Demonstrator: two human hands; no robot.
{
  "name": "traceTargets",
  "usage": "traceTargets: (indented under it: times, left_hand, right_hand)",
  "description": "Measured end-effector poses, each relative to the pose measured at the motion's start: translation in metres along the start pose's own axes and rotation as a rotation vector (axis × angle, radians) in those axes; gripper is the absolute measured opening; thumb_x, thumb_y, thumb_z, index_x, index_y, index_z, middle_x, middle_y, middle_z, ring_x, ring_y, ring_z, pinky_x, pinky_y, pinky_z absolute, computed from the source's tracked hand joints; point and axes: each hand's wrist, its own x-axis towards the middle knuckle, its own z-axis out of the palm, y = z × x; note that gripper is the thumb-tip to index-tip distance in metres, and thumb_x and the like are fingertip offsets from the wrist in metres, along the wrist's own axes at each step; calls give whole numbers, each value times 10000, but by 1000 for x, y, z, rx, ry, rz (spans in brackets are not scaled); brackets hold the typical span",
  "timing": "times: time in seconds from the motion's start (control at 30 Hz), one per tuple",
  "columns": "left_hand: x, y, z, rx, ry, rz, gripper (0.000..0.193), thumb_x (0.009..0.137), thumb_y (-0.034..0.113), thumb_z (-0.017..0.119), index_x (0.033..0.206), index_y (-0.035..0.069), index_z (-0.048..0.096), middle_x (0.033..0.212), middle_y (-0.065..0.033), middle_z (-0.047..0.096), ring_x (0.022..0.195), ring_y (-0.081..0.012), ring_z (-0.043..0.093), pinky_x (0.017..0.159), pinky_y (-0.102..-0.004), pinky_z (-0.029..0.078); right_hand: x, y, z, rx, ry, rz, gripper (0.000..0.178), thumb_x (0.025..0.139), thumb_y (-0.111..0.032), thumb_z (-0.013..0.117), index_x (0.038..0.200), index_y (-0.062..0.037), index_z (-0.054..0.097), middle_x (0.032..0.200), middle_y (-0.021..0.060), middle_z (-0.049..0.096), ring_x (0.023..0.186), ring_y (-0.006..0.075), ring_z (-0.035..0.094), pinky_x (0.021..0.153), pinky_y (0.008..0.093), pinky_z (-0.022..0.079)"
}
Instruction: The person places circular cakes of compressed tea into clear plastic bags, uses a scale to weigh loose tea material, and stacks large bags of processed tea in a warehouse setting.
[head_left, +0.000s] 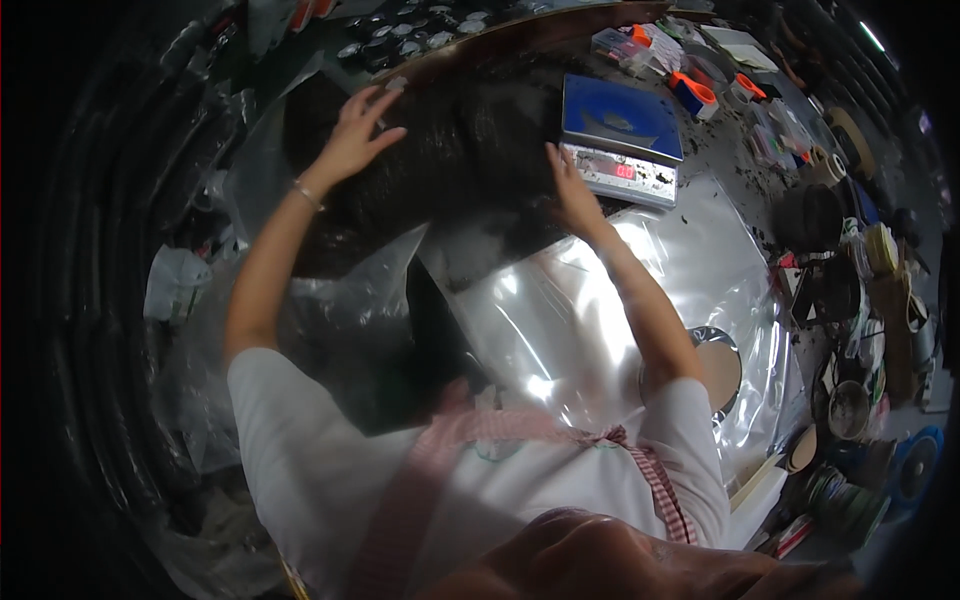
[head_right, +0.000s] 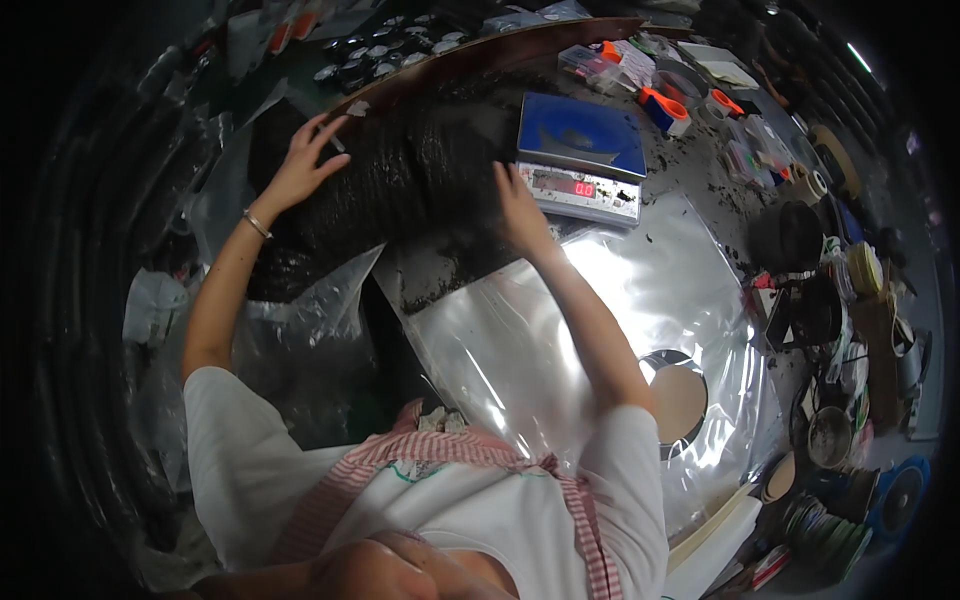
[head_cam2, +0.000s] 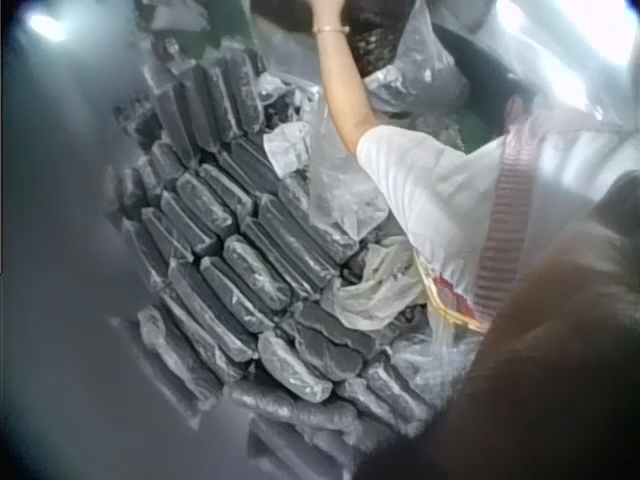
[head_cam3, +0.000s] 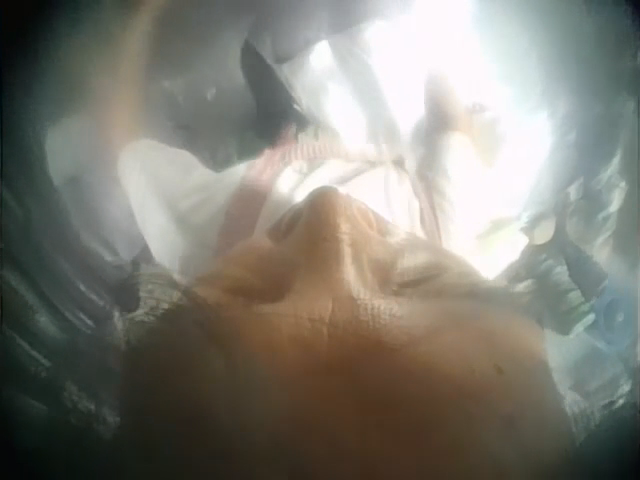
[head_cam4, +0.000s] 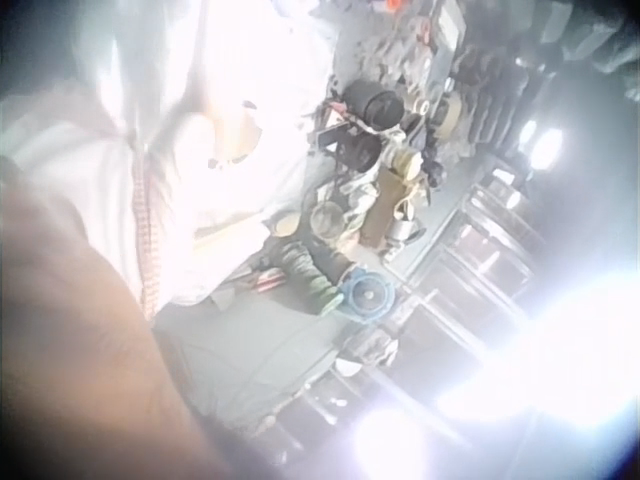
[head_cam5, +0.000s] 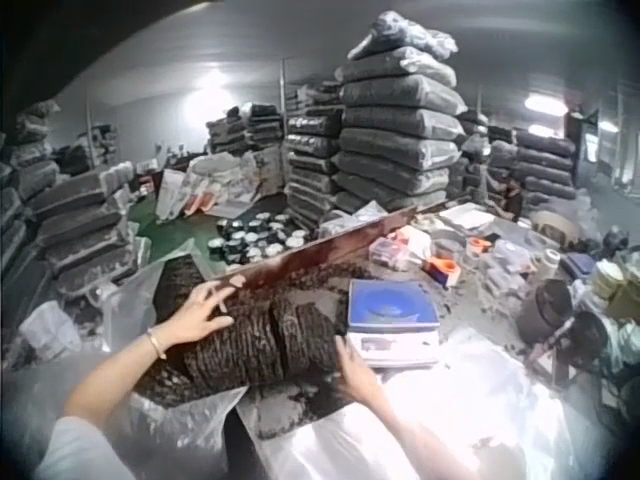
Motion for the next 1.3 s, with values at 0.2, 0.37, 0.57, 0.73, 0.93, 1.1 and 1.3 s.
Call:
traceTargets:
  times: [0.2, 0.37, 0.57, 0.73, 0.93, 1.1, 1.3]
  left_hand:
    - [77, 71, 38, 140, -116, 490, 562, 923, 458, 582, 1433, 271, 440, 1524, -77, 302, 1432, -323, 217, 1138, -544, 208]
    - [55, 46, 52, 14, -290, 491, 427, 886, 398, 637, 1191, 104, 587, 1421, -86, 441, 1420, -325, 266, 1083, -512, 320]
    - [44, 57, 59, 10, -131, 485, 466, 858, 348, 686, 1265, 150, 573, 1401, -107, 405, 1366, -346, 329, 1031, -473, 400]
    - [45, 63, 61, -48, -167, 410, 546, 837, 321, 713, 1335, 178, 541, 1322, -110, 428, 1295, -335, 397, 969, -426, 463]
    - [52, 78, 60, -24, -216, 532, 642, 806, 248, 703, 1391, 125, 470, 1414, -37, 492, 1301, -339, 391, 1031, -449, 397]
    - [52, 81, 57, -25, -158, 490, 571, 817, 224, 714, 1324, 69, 501, 1402, -97, 464, 1269, -352, 415, 1038, -445, 390]
    - [48, 72, 64, -267, -177, 397, 371, 808, 114, 734, 1112, 24, 541, 1226, -150, 500, 1266, -355, 471, 984, -419, 446]
  right_hand:
    - [56, -13, 37, 10, -14, 154, 657, 836, -78, 538, 1459, -161, 348, 1217, 205, 596, 1062, 374, 609, 868, 458, 504]
    - [47, -44, 26, 458, 31, 191, 563, 866, -94, 499, 1418, -141, 404, 1143, 210, 637, 1002, 355, 642, 884, 393, 495]
    - [37, -50, 41, 685, 173, 139, 631, 866, -21, 520, 1463, -136, 350, 1334, 200, 472, 1195, 348, 516, 1015, 360, 416]
    - [42, -40, 19, 470, 272, 253, 519, 898, -66, 461, 1407, -166, 452, 1386, 203, 441, 1181, 415, 527, 983, 414, 450]
    - [42, -51, 26, 332, 246, 239, 517, 911, -216, 527, 1417, -173, 430, 1419, 213, 403, 1160, 424, 537, 942, 432, 477]
    - [34, -19, 9, 236, 367, 321, 458, 906, -160, 502, 1354, -256, 503, 1419, 189, 415, 1082, 396, 590, 900, 438, 506]
    - [41, -68, 21, 294, 270, 162, 409, 901, -381, 606, 1287, -250, 574, 1416, 176, 442, 1183, 382, 544, 920, 418, 499]
